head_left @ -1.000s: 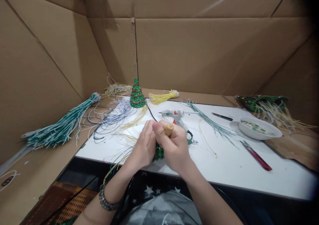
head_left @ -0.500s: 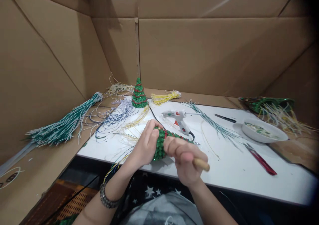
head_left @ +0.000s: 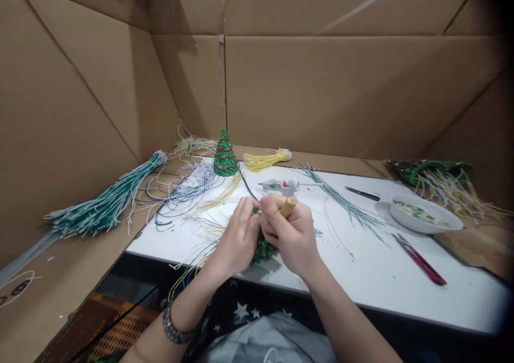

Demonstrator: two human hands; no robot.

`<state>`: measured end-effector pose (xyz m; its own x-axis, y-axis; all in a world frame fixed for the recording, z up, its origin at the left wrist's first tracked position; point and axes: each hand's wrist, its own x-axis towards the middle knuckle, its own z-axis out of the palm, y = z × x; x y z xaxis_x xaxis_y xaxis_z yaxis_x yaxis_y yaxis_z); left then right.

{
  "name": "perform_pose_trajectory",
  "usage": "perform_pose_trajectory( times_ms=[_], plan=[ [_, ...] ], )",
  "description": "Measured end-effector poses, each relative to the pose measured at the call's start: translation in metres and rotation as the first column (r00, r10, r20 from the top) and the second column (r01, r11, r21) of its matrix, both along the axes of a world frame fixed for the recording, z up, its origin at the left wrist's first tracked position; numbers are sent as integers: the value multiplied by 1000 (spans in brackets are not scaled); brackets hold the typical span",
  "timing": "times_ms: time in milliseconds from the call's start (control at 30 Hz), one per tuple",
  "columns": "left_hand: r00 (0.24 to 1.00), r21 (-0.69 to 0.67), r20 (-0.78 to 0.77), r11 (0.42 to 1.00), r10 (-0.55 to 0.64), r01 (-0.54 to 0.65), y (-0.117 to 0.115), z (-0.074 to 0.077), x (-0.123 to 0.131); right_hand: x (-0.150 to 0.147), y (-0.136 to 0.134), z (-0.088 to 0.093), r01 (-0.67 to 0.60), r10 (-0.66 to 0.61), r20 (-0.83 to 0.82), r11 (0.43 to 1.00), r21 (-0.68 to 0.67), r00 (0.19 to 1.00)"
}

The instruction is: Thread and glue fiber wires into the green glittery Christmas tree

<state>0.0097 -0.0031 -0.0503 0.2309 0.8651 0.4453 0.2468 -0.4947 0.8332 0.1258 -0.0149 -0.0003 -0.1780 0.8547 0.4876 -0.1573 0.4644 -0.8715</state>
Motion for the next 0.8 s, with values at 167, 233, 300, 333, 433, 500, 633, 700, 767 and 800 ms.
perform_pose_trajectory(
  times_ms=[167,233,300,333,433,500,633,700,767,800],
  plan=[
    [999,24,-38,1000,-1,2,-1,5,-1,15,9,-4,-237,141,-353,940,-245,925],
    [999,26,-37,1000,-4,5,-1,6,-1,20,6,-8,-257,145,-422,940,-222,895],
    [1000,29,-29,1000,-8,9,1,5,-1,22,1,-14,-233,145,-453,962,-144,880],
    [1000,28,-22,1000,-4,5,2,5,-1,22,-2,-18,-204,136,-461,974,-101,877],
    [1000,0,-13,1000,17,-17,5,3,-1,21,-10,-33,-65,75,-452,997,39,889],
    [1000,-15,-16,1000,17,-17,5,3,-1,20,-15,-43,34,30,-388,987,157,921],
    [999,10,-34,1000,13,-13,3,4,-1,20,-22,-48,82,-7,-192,919,386,981],
    [998,23,-53,999,25,-24,2,4,0,18,-24,-39,54,-45,-33,906,419,998],
    [997,29,-63,999,36,-35,0,3,0,15,-25,-27,47,-113,141,912,408,984],
    [997,30,-61,999,37,-35,0,3,1,13,-23,-21,56,-142,196,920,387,970]
  ],
)
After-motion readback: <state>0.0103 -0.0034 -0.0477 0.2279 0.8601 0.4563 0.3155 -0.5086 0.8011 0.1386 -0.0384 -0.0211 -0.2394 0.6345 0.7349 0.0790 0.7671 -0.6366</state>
